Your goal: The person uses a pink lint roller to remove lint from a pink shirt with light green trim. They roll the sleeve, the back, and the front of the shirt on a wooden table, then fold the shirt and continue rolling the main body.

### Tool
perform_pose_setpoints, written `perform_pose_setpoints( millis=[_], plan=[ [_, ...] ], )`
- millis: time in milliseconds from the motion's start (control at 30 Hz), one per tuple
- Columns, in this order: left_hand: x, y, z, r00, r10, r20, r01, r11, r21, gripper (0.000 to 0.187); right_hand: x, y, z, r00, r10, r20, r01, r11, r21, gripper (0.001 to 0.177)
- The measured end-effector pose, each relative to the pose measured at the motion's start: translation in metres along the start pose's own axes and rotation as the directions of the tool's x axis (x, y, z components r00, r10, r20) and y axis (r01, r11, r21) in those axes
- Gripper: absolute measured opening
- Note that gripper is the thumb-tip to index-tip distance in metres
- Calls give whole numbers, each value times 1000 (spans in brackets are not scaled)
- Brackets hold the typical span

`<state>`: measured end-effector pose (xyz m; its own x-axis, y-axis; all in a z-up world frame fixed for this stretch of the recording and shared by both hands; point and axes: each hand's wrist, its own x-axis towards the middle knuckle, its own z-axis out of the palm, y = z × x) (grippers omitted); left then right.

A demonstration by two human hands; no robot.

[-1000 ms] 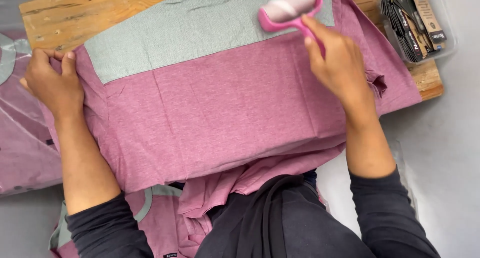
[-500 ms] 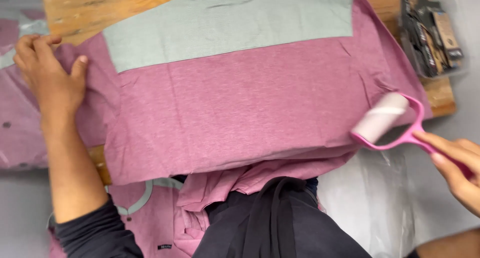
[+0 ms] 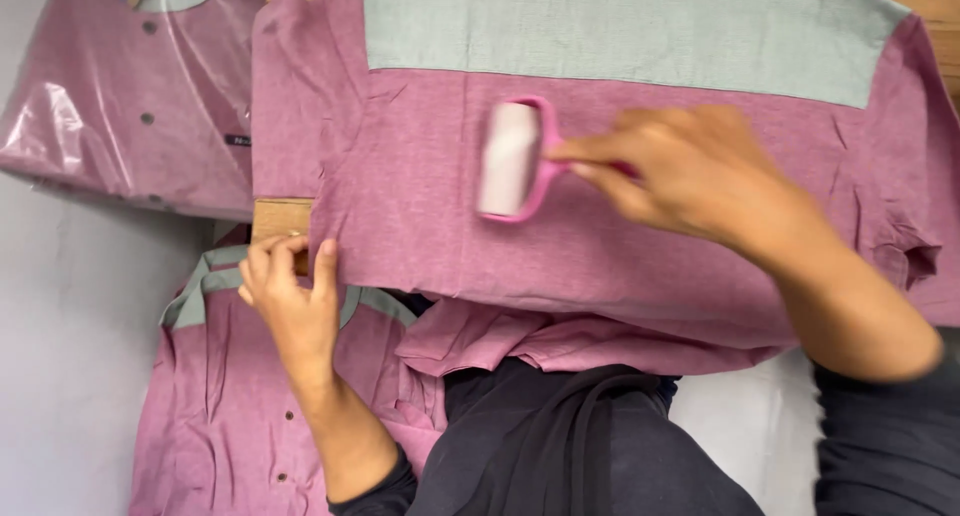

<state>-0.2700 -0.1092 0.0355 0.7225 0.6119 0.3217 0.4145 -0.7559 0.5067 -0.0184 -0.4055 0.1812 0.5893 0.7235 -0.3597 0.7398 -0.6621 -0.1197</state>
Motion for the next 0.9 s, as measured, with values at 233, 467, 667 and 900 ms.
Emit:
perform_pose_setpoints(
  millis=[233,467,667,900],
  plan=[
    [42,35,-1,999,28,40,-15,953,-302,29,105,-87,33,888,-270,-373,362,909,205,32],
    [62,5,7,990,19,139,56,856,-515,30,22,-39,28,874,-229,-429,360,898,254,27],
    [78,-9,-3,972,40,230,128,730,-671,23,-76,65,33,988,-106,-116,85,982,-169,50],
    [108,-7,-18,940,6,340,223,743,-631,30,-27,-8,15,993,-114,12,115,980,-162,46]
  ],
)
